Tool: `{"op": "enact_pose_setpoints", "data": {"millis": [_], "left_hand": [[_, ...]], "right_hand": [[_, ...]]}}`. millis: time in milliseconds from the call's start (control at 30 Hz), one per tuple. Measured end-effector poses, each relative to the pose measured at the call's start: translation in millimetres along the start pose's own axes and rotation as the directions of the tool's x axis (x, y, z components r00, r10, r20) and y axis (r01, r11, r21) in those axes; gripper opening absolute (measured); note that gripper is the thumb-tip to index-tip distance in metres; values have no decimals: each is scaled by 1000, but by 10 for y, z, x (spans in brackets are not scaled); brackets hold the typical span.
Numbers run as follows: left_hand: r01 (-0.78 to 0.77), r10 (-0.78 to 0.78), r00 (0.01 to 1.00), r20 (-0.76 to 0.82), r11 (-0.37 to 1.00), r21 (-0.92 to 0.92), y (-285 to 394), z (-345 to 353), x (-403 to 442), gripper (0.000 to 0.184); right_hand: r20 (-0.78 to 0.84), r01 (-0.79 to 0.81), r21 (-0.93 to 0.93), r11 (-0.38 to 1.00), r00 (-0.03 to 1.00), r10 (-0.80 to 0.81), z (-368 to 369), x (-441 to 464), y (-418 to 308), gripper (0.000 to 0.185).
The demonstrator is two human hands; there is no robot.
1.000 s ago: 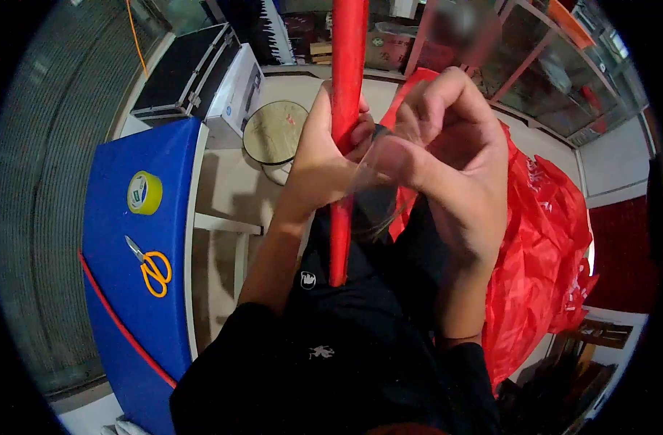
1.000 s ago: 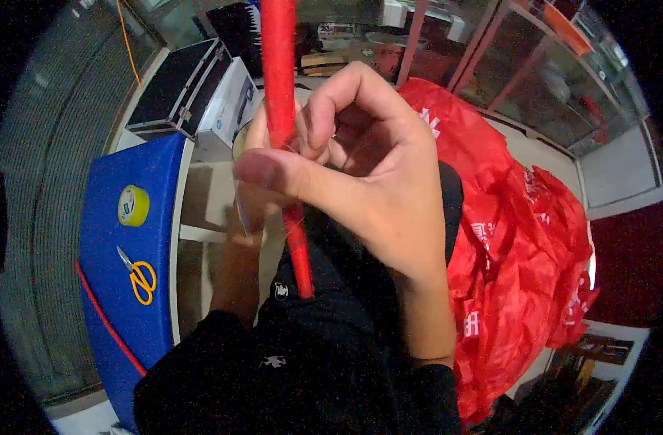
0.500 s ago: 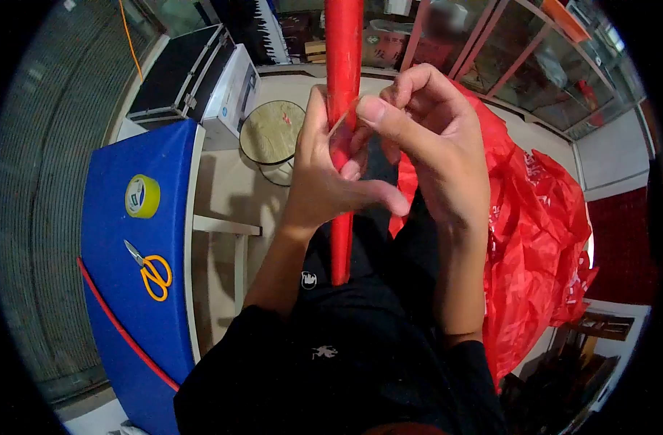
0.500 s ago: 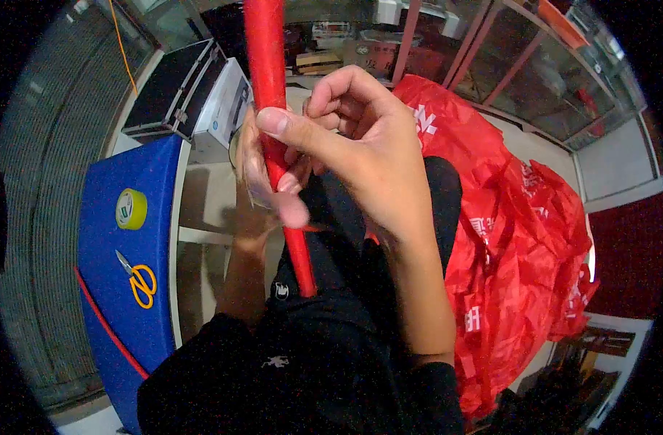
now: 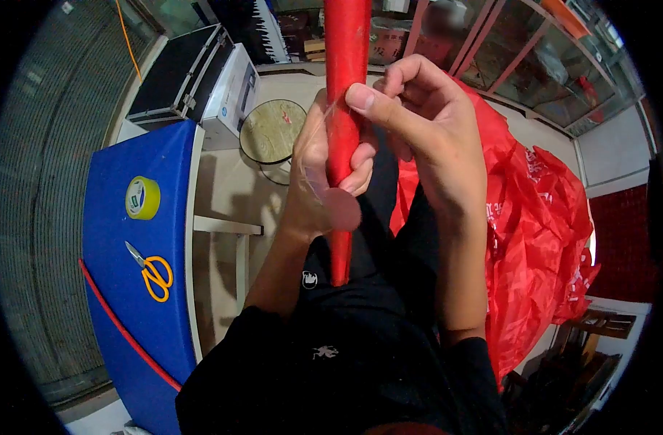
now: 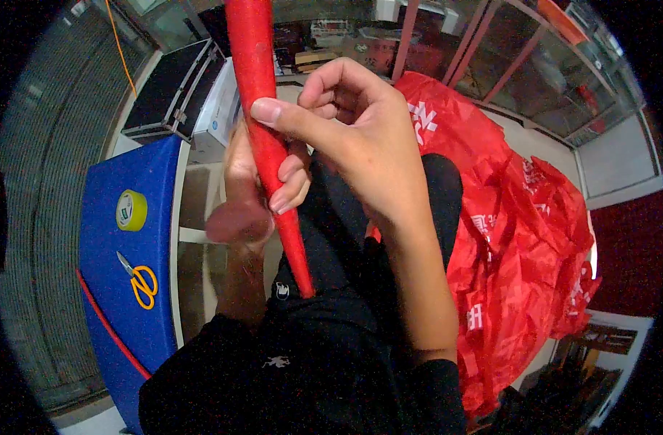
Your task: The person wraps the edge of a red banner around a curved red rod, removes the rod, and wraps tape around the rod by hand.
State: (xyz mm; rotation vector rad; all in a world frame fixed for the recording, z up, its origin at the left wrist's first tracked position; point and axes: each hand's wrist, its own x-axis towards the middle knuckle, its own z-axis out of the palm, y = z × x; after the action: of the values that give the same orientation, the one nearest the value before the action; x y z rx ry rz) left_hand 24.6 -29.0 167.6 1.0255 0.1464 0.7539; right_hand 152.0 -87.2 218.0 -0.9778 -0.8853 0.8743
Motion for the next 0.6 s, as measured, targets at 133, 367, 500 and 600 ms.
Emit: {"op": "enact_pose_setpoints", "data": {"millis": [133,367,500,600], "left_hand": [[77,-77,997,-12,996,-35,20,-10,6,58],[-40,88,982,-166,962,270,41,152,11,133],[-73,88,991,-102,987,145,22,107,2,129],[-102,115,992,-61,978,180,44,129,6,111]], "right_hand": [[56,17,-21,1000,998,-16,-32,11,22,23],[112,-13,91,996,994,3,-34,8,21,19],[71,35,34,999,997,-37,-23,41,80,18],[84,65,14,998,994,-66,-29,67,157,18]]}}
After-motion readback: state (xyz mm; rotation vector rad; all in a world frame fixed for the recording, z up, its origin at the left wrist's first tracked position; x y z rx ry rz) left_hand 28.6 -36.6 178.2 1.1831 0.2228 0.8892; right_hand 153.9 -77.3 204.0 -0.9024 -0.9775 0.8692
